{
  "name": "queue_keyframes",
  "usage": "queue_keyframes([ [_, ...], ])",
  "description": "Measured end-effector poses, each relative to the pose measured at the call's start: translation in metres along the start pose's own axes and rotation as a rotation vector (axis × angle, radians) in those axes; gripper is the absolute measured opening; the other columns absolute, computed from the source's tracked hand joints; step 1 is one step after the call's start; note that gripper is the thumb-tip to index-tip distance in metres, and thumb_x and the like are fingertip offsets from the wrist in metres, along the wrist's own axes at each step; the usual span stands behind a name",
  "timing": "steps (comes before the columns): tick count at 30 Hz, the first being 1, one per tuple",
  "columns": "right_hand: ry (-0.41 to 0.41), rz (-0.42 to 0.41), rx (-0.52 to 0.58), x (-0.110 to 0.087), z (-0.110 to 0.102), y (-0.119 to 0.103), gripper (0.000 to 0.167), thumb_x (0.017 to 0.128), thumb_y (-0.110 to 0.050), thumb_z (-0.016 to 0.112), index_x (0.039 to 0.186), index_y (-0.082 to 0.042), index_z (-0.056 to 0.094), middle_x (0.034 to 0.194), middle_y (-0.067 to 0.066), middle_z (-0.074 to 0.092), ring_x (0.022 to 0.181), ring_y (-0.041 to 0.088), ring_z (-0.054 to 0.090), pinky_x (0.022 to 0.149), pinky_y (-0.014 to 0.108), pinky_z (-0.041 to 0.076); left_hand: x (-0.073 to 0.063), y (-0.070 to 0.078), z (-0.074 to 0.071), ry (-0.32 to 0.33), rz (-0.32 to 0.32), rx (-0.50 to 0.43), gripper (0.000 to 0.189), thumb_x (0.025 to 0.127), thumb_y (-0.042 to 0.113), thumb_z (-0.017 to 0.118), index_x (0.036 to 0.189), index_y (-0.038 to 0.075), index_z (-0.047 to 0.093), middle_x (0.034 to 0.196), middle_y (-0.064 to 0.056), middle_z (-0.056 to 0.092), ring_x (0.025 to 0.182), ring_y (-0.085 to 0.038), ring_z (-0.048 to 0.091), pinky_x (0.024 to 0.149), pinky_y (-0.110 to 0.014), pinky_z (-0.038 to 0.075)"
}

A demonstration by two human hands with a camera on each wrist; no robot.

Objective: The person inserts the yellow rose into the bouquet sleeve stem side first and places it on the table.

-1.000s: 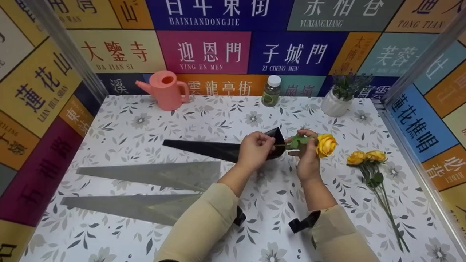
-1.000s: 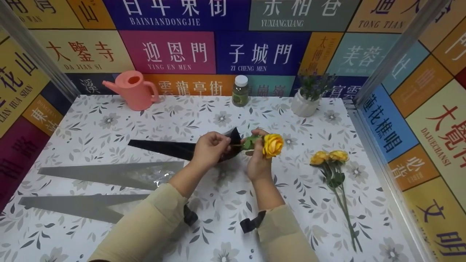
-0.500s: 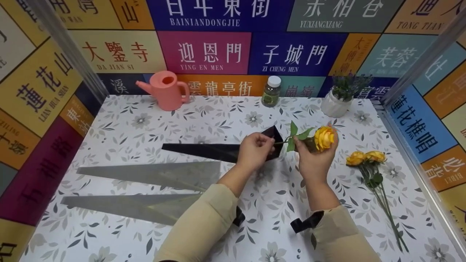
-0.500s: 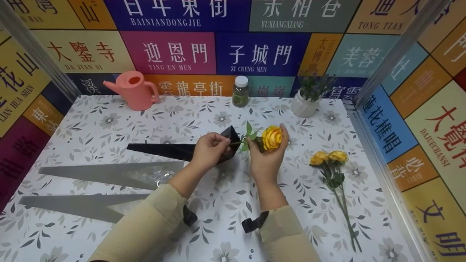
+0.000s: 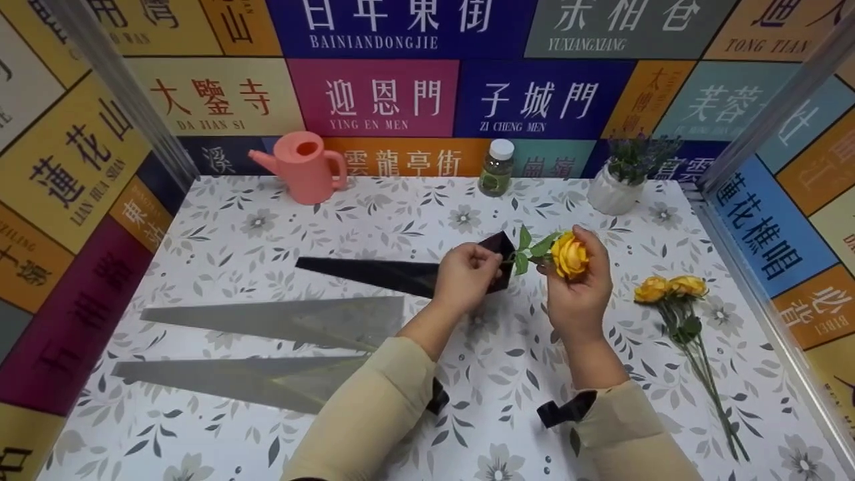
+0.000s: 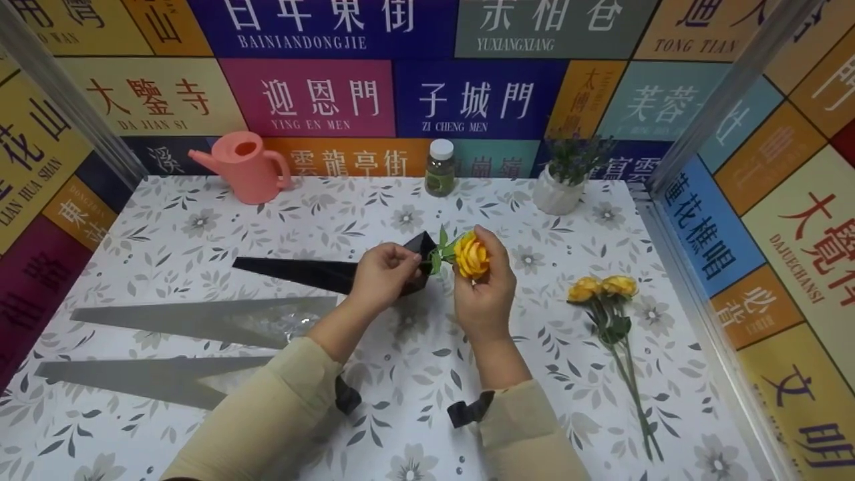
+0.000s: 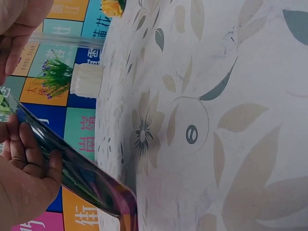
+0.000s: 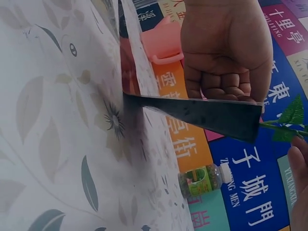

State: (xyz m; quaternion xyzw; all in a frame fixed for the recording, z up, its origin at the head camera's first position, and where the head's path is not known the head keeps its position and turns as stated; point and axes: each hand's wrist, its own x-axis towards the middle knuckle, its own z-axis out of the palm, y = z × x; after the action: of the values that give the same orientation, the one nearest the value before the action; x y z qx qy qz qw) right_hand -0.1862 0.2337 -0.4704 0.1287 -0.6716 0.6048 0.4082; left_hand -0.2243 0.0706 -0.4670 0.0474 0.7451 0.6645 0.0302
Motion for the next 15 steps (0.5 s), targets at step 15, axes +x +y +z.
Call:
queue_keyframes([
  [15,-0.104,0.205,0.027,-0.0055,-0.0044,0.001,0.06,0.088,0.025,0.065,0.144,0.004,0.055,0.131,0.008,0.059,0.115,0.022,0.062,0.097,0.025,0.054,-0.0037,0.0062,-0.0003,0.018,0.023,0.005,0.011,0.1,0.009,0.072,0.091,0.002,0.07,0.074,-0.001,0.071,0.068,-0.008,0.065,0.06,-0.021,0.052],
])
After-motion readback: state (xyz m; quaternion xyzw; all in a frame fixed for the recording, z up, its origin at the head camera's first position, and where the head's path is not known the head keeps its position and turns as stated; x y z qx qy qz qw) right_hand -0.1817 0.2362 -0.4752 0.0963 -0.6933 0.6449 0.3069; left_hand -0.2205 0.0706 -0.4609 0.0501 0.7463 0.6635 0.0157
